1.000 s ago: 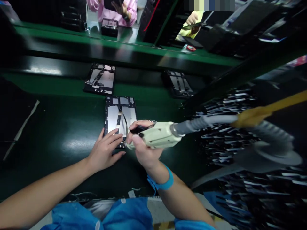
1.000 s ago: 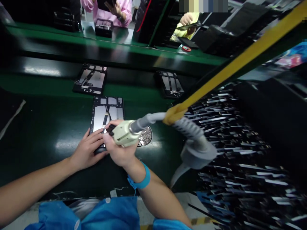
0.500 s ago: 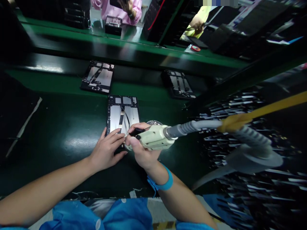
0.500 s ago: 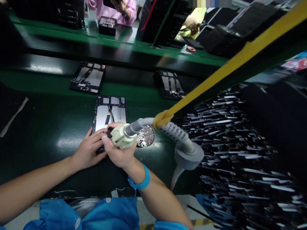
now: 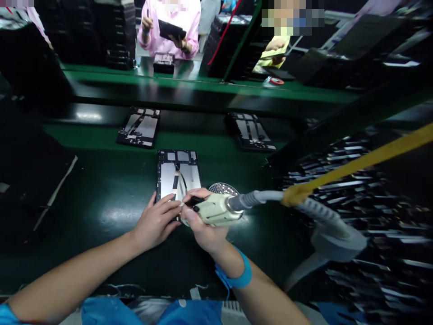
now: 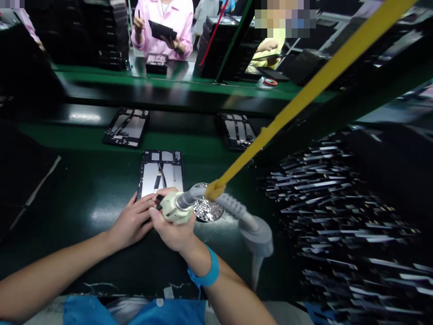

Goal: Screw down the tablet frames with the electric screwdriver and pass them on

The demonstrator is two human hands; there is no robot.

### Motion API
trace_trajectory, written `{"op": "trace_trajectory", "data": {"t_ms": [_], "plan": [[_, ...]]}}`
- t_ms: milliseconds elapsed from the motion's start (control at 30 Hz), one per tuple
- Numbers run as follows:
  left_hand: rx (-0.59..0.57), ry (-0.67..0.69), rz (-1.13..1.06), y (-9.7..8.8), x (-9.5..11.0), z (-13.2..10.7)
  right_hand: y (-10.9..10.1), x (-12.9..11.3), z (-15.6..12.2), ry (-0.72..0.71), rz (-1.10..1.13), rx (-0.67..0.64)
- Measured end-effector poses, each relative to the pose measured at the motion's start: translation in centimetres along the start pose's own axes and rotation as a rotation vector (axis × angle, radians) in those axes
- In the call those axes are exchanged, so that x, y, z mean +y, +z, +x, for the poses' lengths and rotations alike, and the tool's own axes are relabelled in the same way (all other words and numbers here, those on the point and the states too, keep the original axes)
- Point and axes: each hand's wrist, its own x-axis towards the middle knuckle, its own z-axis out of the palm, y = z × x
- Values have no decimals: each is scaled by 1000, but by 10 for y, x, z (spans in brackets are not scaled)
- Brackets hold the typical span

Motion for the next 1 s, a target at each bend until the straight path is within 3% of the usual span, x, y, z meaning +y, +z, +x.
{"op": "trace_trajectory", "data": {"t_ms": [100,267,333,400,467,567,633,800,1000], "plan": [[-43,-64,66,-6,-25,29,-9,-2,4,-38,32,68],[34,-230,163,-15,-89,138,-22,2,9,-64,-34,115],[98,-336,193,-26,-117,175,-26,5,10,-61,-78,116],[179,-481,216,-48,-147,194,-31,6,11,-68,-113,121],[281,-672,235,-79,-176,194,-34,4,13,-88,-137,131],[393,-969,217,-126,-213,176,-36,-2,15,-114,-150,146],[417,-1088,158,-146,-230,165,-37,-5,16,-124,-155,157],[472,-1169,-32,-150,-244,157,-40,-3,18,-96,-205,194],[616,-1122,-251,-164,-218,149,-46,7,19,-10,-224,248]]}}
